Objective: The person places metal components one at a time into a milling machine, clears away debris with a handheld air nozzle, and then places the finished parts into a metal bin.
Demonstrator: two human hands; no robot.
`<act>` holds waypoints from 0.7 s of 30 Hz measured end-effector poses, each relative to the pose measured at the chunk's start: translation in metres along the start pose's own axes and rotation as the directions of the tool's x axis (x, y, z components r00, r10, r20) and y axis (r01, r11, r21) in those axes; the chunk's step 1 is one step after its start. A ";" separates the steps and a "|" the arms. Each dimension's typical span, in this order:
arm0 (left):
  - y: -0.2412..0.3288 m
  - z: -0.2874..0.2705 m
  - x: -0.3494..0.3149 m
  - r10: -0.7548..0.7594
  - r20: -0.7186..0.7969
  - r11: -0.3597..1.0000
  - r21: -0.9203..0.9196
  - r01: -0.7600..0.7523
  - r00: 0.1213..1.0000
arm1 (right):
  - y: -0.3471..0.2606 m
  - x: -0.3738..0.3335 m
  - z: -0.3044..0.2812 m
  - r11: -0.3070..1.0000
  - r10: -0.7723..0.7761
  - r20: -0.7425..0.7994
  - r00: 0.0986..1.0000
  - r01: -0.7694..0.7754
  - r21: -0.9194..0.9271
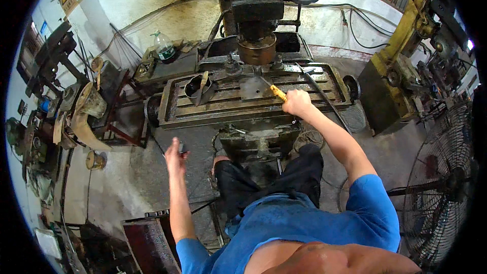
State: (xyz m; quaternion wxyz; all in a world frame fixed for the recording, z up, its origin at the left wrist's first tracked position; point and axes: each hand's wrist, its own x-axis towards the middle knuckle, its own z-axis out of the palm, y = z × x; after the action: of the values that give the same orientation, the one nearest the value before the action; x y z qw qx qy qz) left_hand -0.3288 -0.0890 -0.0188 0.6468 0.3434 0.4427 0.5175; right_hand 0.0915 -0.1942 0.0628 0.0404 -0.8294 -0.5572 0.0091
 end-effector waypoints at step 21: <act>-0.053 0.292 0.064 0.388 0.644 0.038 0.703 -0.710 0.659 | 0.076 -0.096 -0.060 0.339 -0.048 -0.437 0.898 0.426 0.839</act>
State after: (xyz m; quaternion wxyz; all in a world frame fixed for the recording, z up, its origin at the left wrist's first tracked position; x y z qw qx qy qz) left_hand -0.0338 -0.0348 0.0286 0.1209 0.8587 0.3862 0.3144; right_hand 0.1288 -0.3152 0.1133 0.5891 -0.5606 -0.5567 0.1697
